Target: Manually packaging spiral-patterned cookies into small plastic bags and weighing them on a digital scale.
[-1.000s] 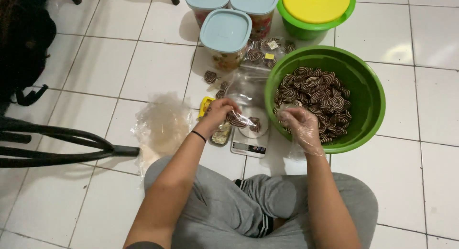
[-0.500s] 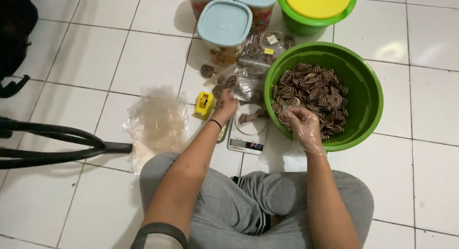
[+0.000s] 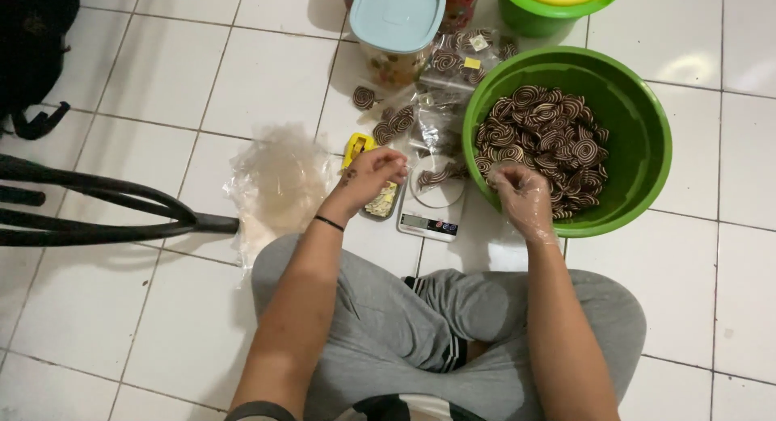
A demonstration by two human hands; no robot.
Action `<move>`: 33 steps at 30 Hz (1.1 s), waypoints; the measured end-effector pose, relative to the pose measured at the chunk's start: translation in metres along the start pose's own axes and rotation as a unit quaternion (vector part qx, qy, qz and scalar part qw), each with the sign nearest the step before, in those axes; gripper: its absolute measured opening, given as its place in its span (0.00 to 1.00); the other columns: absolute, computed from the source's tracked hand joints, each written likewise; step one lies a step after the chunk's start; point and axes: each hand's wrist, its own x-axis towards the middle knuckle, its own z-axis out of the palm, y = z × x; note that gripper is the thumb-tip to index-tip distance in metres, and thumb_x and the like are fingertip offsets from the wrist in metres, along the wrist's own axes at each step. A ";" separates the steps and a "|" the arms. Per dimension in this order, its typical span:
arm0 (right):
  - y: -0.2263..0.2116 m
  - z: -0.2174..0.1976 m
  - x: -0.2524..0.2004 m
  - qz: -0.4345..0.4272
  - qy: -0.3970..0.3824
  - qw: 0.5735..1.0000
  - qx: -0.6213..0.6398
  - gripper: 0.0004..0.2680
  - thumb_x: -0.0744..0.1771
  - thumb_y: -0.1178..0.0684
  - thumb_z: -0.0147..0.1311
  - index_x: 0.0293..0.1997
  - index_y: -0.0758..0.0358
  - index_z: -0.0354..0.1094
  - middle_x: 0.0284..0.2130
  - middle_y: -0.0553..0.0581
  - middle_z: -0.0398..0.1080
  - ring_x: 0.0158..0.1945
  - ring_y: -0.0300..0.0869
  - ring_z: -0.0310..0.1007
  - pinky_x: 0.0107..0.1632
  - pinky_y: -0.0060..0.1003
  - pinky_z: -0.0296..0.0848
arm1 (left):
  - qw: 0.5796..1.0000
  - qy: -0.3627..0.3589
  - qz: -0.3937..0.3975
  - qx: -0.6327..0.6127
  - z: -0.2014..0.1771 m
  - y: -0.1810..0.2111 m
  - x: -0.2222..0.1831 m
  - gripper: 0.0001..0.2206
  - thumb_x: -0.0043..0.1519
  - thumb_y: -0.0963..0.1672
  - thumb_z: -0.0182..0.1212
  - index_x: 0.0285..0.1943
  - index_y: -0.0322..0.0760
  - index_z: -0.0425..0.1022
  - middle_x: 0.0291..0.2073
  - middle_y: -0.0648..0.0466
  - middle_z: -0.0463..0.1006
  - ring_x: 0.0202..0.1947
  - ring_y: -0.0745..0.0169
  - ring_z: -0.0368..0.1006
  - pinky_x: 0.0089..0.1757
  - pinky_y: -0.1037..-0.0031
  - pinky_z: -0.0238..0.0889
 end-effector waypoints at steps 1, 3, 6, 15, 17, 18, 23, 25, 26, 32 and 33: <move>-0.001 0.000 0.000 -0.001 -0.002 1.000 0.000 0.04 0.67 0.57 0.62 0.40 0.66 0.76 0.27 0.62 0.75 0.33 0.45 0.76 0.36 0.40 0.73 | 1.000 0.002 0.000 -0.001 -0.001 -0.022 0.014 0.12 0.68 0.45 0.55 0.55 0.37 0.76 0.42 0.46 0.81 0.45 0.55 0.80 0.48 0.70 0.70; -0.002 0.001 -0.001 -0.007 -0.006 1.000 -0.027 0.05 0.67 0.56 0.62 0.41 0.67 0.77 0.29 0.66 0.75 0.34 0.52 0.77 0.38 0.44 0.73 | 0.988 0.062 -0.046 0.136 -0.004 -0.066 0.041 0.12 0.64 0.48 0.59 0.52 0.43 0.78 0.37 0.53 0.83 0.38 0.65 0.82 0.43 0.73 0.71; -0.004 0.002 -0.001 -0.011 -0.002 0.999 -0.042 0.04 0.67 0.57 0.63 0.42 0.65 0.77 0.29 0.66 0.76 0.34 0.51 0.77 0.38 0.44 0.73 | 0.991 0.062 -0.037 0.110 0.001 -0.053 0.047 0.12 0.63 0.50 0.59 0.52 0.46 0.79 0.39 0.54 0.83 0.39 0.65 0.83 0.45 0.71 0.71; 0.006 0.003 0.000 0.003 -0.017 0.998 -0.064 0.06 0.66 0.55 0.62 0.44 0.63 0.78 0.30 0.65 0.76 0.37 0.51 0.77 0.40 0.45 0.73 | 0.969 0.079 -0.023 0.234 0.026 -0.073 0.066 0.17 0.62 0.51 0.58 0.55 0.42 0.78 0.51 0.41 0.76 0.57 0.37 0.72 0.55 0.54 0.65; 0.001 0.005 0.000 0.007 -0.019 0.997 -0.070 0.06 0.66 0.55 0.62 0.44 0.63 0.78 0.30 0.66 0.76 0.37 0.53 0.77 0.39 0.46 0.73 | 0.972 0.060 -0.020 0.226 0.027 -0.064 0.065 0.17 0.63 0.51 0.57 0.57 0.45 0.78 0.55 0.40 0.74 0.60 0.35 0.69 0.57 0.53 0.63; -0.002 0.005 0.001 0.012 -0.021 0.997 -0.075 0.06 0.66 0.55 0.62 0.44 0.63 0.77 0.31 0.67 0.75 0.37 0.54 0.77 0.39 0.47 0.73 | 0.975 0.041 -0.017 0.217 0.027 -0.059 0.065 0.17 0.65 0.52 0.56 0.58 0.48 0.79 0.58 0.38 0.72 0.63 0.32 0.66 0.59 0.52 0.60; -0.006 0.004 0.001 0.031 -0.024 0.997 -0.074 0.06 0.66 0.55 0.61 0.44 0.64 0.77 0.31 0.66 0.76 0.38 0.54 0.77 0.40 0.46 0.74 | 0.970 0.010 -0.081 0.229 0.034 -0.079 0.093 0.21 0.65 0.58 0.53 0.64 0.58 0.75 0.69 0.43 0.63 0.70 0.34 0.55 0.63 0.49 0.52; -0.004 0.003 0.002 0.032 -0.025 0.996 -0.074 0.07 0.66 0.55 0.61 0.44 0.65 0.77 0.31 0.67 0.76 0.38 0.55 0.78 0.40 0.47 0.74 | 0.971 0.002 -0.090 0.222 0.035 -0.082 0.096 0.23 0.66 0.57 0.52 0.68 0.55 0.72 0.71 0.43 0.61 0.71 0.35 0.52 0.63 0.48 0.51; -0.003 0.004 0.002 0.032 -0.021 0.997 -0.070 0.06 0.66 0.55 0.61 0.44 0.65 0.78 0.31 0.66 0.76 0.37 0.53 0.77 0.39 0.46 0.74 | 0.977 0.010 -0.093 0.194 0.035 -0.083 0.096 0.25 0.65 0.56 0.55 0.68 0.47 0.71 0.69 0.41 0.64 0.70 0.35 0.56 0.63 0.47 0.53; -0.005 0.004 0.003 0.028 -0.019 0.998 -0.061 0.06 0.66 0.55 0.61 0.43 0.65 0.78 0.30 0.67 0.76 0.37 0.52 0.78 0.39 0.46 0.74 | 0.992 0.107 -0.036 0.057 0.041 -0.089 0.105 0.15 0.57 0.47 0.68 0.51 0.39 0.81 0.47 0.44 0.79 0.54 0.46 0.72 0.52 0.59 0.64; -0.005 0.005 0.003 0.023 -0.018 0.998 -0.057 0.06 0.66 0.55 0.62 0.43 0.66 0.77 0.31 0.68 0.76 0.37 0.54 0.78 0.39 0.47 0.74 | 0.989 0.146 0.011 0.016 0.042 -0.088 0.106 0.10 0.51 0.44 0.71 0.42 0.40 0.85 0.36 0.46 0.83 0.43 0.54 0.78 0.45 0.67 0.69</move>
